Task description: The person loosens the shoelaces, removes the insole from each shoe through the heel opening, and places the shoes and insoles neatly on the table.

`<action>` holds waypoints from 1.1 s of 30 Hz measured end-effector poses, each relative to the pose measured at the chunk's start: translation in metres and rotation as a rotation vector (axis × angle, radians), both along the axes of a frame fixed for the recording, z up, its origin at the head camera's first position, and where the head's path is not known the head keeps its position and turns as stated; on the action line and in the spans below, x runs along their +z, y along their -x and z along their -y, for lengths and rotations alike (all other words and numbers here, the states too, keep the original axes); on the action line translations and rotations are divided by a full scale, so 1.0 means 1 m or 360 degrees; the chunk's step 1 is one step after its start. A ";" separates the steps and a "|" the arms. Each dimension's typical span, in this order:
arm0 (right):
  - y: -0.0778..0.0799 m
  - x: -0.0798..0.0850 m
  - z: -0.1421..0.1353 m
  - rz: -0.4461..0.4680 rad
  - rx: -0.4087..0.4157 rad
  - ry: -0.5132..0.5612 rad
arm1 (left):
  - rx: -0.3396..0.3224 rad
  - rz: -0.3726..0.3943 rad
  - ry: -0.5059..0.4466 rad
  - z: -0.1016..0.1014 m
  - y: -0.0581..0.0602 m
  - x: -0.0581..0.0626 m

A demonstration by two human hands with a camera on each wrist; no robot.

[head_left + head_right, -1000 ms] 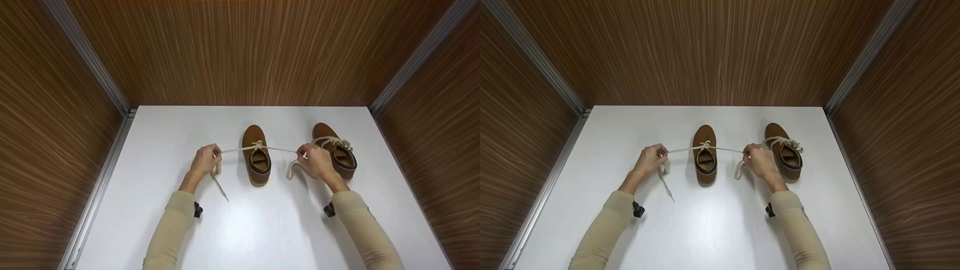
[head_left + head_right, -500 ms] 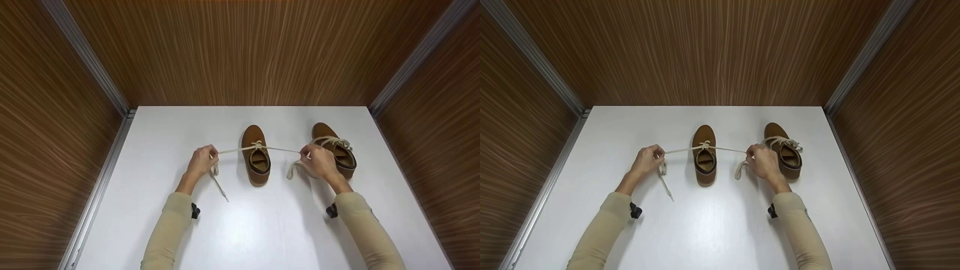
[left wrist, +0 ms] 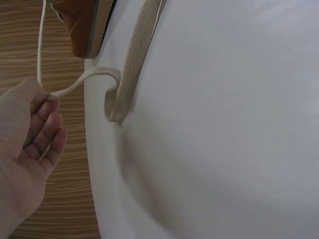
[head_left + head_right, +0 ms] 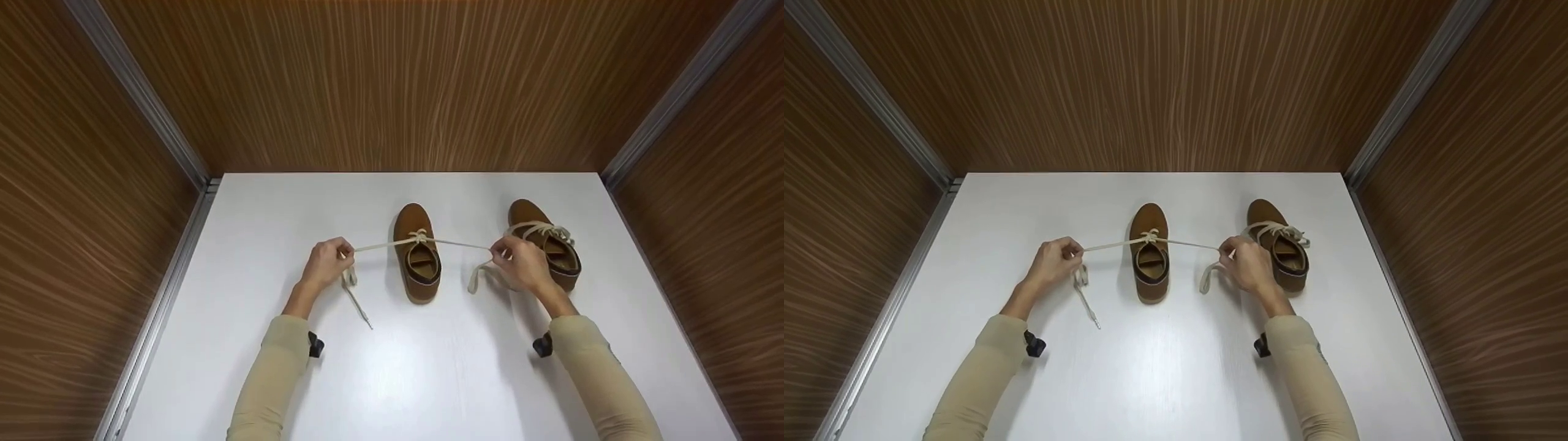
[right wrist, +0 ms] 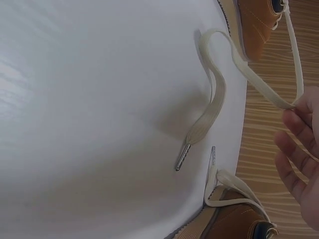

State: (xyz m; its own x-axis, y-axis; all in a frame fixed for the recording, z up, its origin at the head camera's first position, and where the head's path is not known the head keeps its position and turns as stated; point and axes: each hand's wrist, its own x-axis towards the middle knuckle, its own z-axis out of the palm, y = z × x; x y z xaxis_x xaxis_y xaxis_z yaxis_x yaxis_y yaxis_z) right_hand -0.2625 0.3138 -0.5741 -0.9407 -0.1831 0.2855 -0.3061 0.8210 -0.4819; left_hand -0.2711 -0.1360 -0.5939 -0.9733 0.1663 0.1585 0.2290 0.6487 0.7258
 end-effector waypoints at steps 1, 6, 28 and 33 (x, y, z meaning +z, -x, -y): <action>0.000 0.000 0.000 0.0001 -0.0001 0.0002 | -0.0003 -0.0003 -0.0003 0.001 0.000 0.000; 0.000 0.002 0.000 -0.0014 -0.0010 -0.0005 | 0.0008 0.0002 -0.0020 0.004 0.001 -0.001; 0.002 0.000 -0.019 -0.0128 -0.0048 -0.0015 | 0.0047 -0.0047 -0.0010 0.021 0.002 0.002; -0.003 -0.003 -0.035 -0.0152 -0.0145 0.0009 | 0.0122 -0.0007 0.0010 0.036 0.000 0.001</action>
